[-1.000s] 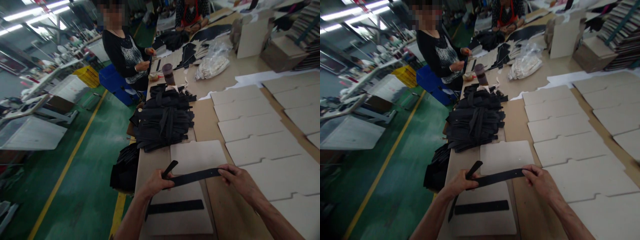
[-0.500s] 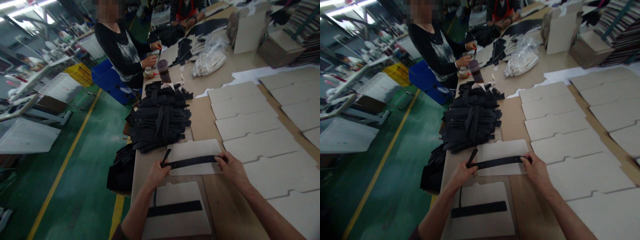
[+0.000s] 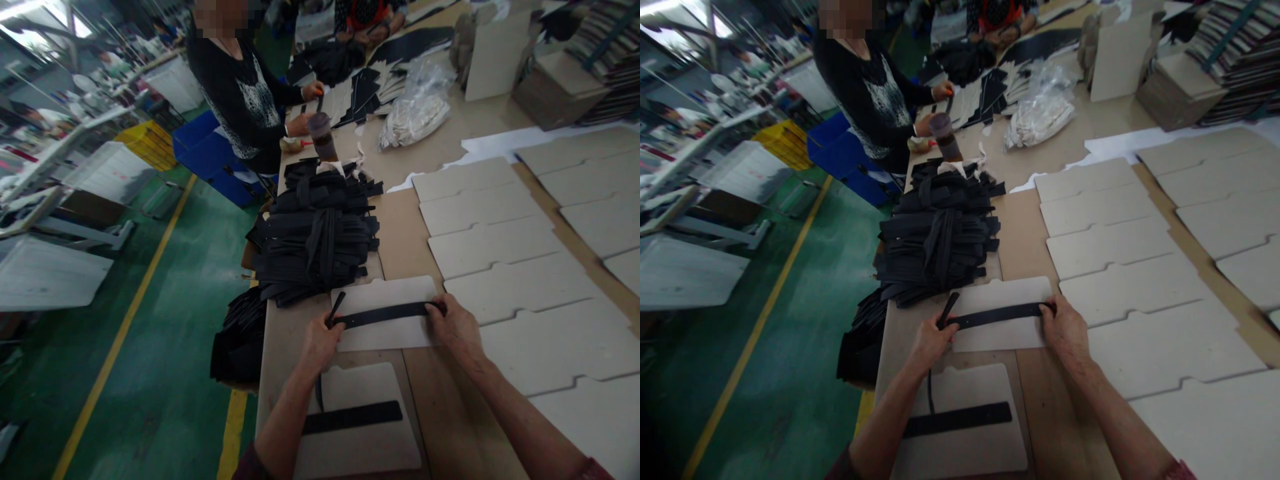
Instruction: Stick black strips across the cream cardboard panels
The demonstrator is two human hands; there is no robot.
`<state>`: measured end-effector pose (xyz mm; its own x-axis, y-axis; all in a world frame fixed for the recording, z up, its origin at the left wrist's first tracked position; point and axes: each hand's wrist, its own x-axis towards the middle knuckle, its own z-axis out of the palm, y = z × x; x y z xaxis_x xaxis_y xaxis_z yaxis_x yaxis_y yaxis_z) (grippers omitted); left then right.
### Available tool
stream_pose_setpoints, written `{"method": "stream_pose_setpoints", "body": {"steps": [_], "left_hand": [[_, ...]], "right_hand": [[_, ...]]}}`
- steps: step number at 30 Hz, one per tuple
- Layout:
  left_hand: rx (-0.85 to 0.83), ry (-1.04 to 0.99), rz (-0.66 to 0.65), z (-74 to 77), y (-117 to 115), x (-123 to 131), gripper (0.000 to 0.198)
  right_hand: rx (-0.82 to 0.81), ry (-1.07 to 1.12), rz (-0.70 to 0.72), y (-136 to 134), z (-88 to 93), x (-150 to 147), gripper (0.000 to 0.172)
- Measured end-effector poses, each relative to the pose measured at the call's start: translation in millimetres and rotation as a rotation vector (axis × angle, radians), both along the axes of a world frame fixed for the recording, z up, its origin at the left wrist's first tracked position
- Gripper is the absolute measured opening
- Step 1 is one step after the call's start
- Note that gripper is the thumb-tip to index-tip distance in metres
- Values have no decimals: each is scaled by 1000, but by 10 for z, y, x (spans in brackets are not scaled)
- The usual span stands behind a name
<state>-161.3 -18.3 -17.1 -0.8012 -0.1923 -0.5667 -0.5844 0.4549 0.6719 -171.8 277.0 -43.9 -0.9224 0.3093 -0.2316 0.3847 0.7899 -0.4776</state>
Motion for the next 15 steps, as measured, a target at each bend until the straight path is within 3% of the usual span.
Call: {"method": "stream_pose_setpoints", "body": {"steps": [15], "left_hand": [[-16,15,4,18,43,-48,19]], "right_hand": [[96,-24,57,-58,19,-16,14]]}}
